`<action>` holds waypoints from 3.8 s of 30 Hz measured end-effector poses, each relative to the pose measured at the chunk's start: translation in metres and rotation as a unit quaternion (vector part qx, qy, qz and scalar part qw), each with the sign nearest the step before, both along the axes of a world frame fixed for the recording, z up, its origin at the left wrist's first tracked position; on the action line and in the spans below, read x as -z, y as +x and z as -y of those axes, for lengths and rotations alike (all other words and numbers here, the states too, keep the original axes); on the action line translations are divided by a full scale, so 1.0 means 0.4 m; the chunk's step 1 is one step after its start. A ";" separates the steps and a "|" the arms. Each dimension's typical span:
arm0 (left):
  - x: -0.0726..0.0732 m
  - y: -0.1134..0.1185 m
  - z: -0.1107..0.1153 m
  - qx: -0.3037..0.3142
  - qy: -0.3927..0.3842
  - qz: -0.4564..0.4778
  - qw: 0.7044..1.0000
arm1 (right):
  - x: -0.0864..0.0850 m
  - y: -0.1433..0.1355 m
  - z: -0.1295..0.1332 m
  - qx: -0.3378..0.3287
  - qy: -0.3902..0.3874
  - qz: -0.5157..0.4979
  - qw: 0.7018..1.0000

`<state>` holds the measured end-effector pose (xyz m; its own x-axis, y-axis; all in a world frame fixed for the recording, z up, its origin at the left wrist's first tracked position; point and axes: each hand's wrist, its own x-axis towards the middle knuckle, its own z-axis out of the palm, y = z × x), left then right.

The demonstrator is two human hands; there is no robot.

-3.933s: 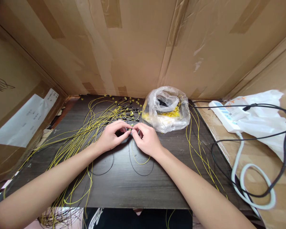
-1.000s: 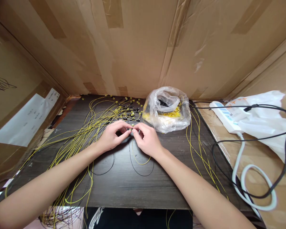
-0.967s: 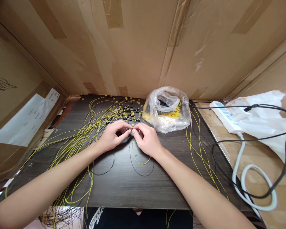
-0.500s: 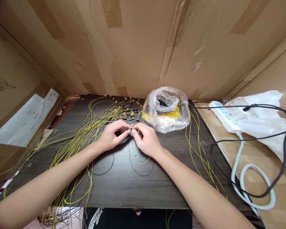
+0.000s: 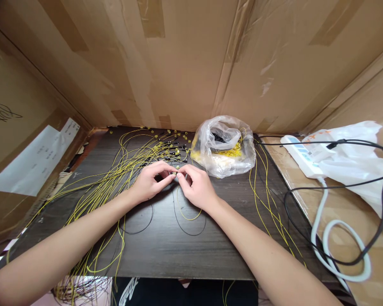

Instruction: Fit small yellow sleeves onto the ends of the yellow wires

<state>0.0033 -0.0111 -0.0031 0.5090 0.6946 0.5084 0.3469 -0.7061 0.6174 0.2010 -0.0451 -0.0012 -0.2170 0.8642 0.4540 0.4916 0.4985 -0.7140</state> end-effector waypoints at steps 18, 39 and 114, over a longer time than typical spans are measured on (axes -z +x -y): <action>-0.004 0.000 0.002 0.001 -0.008 0.008 1.000 | 0.000 0.001 -0.001 -0.010 0.008 -0.010 1.000; 0.000 0.004 0.004 -0.022 -0.050 0.031 0.998 | -0.002 0.002 -0.003 -0.009 -0.004 -0.020 1.000; 0.002 0.007 0.004 -0.026 -0.054 0.014 0.998 | -0.001 -0.001 -0.004 0.009 -0.016 -0.026 1.000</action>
<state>0.0059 -0.0127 -0.0039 0.4583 0.7710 0.4422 0.3631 -0.6165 0.6986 0.2007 -0.0436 -0.0008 -0.1777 0.8819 0.4366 0.4632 0.4664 -0.7536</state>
